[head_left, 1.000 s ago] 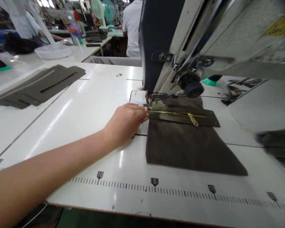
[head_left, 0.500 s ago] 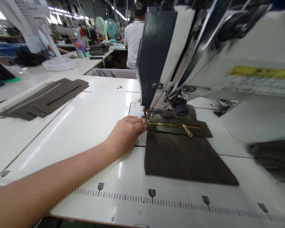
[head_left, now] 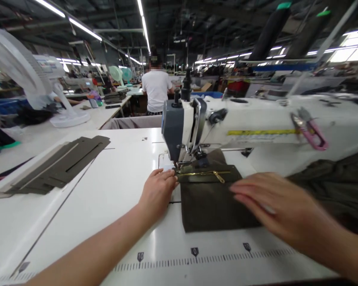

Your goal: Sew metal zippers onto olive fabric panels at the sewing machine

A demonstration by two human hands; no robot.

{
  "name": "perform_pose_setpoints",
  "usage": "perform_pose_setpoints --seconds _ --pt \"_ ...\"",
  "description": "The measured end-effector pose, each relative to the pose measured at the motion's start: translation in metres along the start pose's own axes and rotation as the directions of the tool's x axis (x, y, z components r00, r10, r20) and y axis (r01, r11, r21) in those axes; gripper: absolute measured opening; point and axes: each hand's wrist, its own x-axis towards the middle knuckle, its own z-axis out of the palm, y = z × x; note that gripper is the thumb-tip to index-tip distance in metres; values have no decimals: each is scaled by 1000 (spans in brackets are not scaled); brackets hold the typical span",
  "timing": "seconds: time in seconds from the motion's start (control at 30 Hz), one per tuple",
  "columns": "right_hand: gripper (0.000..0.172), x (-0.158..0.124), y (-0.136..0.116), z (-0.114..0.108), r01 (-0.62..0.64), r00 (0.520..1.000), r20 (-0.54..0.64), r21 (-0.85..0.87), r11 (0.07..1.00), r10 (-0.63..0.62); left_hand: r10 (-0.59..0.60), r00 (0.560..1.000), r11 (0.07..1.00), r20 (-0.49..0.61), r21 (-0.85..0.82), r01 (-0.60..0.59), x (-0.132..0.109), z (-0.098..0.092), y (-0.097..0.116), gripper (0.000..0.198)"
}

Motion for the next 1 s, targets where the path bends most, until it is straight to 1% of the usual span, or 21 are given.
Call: perform_pose_setpoints --seconds 0.07,0.1,0.13,0.17,0.2,0.27,0.33,0.4,0.53,0.63,0.77,1.0 --pt "21 28 -14 33 22 999 38 -5 1000 -22 8 1000 1000 -16 -11 -8 0 1 -1 9" --pt "22 39 -19 51 -1 998 55 -12 1000 1 8 1000 1000 -26 -14 -8 0 1 -1 9" --pt "23 47 -22 67 -46 997 56 -27 999 47 5 999 1000 -34 -21 -6 -1 1 -1 9" --pt "22 53 -23 81 -88 993 83 -21 996 89 1 999 1000 -40 -31 -2 -1 1 -2 11" --pt "22 55 -24 91 -120 986 112 -9 993 120 -4 999 999 -47 -43 2 -1 1 -2 12" --pt "23 56 -21 104 -167 975 156 34 985 160 -8 998 998 -55 -69 4 -2 1 -3 13" --pt "24 54 -17 107 -179 972 166 80 981 164 -6 998 996 -61 -93 0 -2 1 -4 13" --pt "26 52 -13 106 -166 975 169 117 979 145 1 997 994 -71 -113 -9 0 2 -5 14" --pt "24 56 -9 103 -153 971 206 147 977 121 12 996 992 -93 -127 -24 3 2 -6 17" --pt "22 58 -9 104 -164 967 220 147 976 129 15 996 992 -86 -121 -26 5 2 -5 17" --pt "23 57 -10 105 -154 971 205 130 979 126 30 997 996 -70 -80 -35 5 2 -5 18" --pt "21 59 -9 103 -163 966 219 116 980 135 109 992 991 -56 -67 -113 7 4 -9 18"
